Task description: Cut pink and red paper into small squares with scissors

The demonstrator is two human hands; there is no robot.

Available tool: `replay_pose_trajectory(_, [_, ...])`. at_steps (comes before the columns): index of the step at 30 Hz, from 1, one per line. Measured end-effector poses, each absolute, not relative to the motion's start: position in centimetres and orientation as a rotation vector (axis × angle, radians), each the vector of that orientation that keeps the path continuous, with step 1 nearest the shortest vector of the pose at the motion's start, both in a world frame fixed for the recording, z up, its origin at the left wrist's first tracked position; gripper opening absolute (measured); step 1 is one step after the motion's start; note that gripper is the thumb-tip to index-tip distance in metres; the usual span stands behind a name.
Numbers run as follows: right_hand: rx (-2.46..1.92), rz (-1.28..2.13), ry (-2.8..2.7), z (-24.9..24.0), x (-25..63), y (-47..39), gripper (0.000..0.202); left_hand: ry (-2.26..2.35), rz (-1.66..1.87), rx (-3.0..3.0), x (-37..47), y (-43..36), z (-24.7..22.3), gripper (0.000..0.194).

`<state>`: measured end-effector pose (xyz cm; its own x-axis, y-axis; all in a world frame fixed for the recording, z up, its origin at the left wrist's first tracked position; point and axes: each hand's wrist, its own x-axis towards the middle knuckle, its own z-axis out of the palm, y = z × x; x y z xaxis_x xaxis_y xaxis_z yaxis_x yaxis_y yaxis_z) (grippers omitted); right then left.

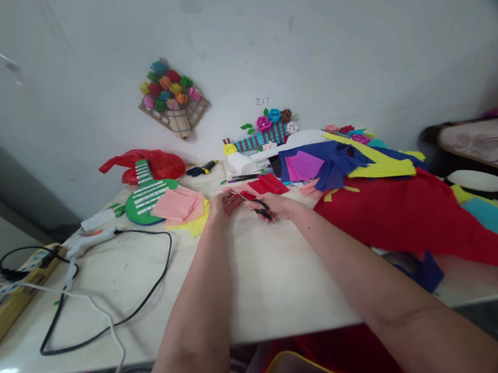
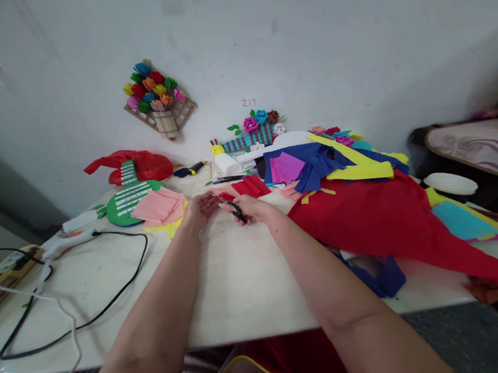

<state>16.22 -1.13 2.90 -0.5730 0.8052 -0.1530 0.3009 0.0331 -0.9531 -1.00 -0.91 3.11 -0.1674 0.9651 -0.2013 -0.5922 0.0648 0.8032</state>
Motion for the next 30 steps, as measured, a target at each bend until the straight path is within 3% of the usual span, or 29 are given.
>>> replay_pose_trajectory(16, [-1.133,1.492,-1.905,3.1,16.0,-1.3,0.04,0.883,1.48,0.557,-1.0,-1.0,3.1,0.024])
replay_pose_trajectory(22, [-1.169,1.49,-1.855,3.6,15.8,-1.9,0.042,0.934,1.538,0.626,-1.2,-0.6,2.2,0.047])
replay_pose_trajectory(30, [-1.229,1.481,-1.81,4.5,15.3,-3.0,0.043,1.118,1.562,0.725,-1.2,-0.2,2.0,0.01])
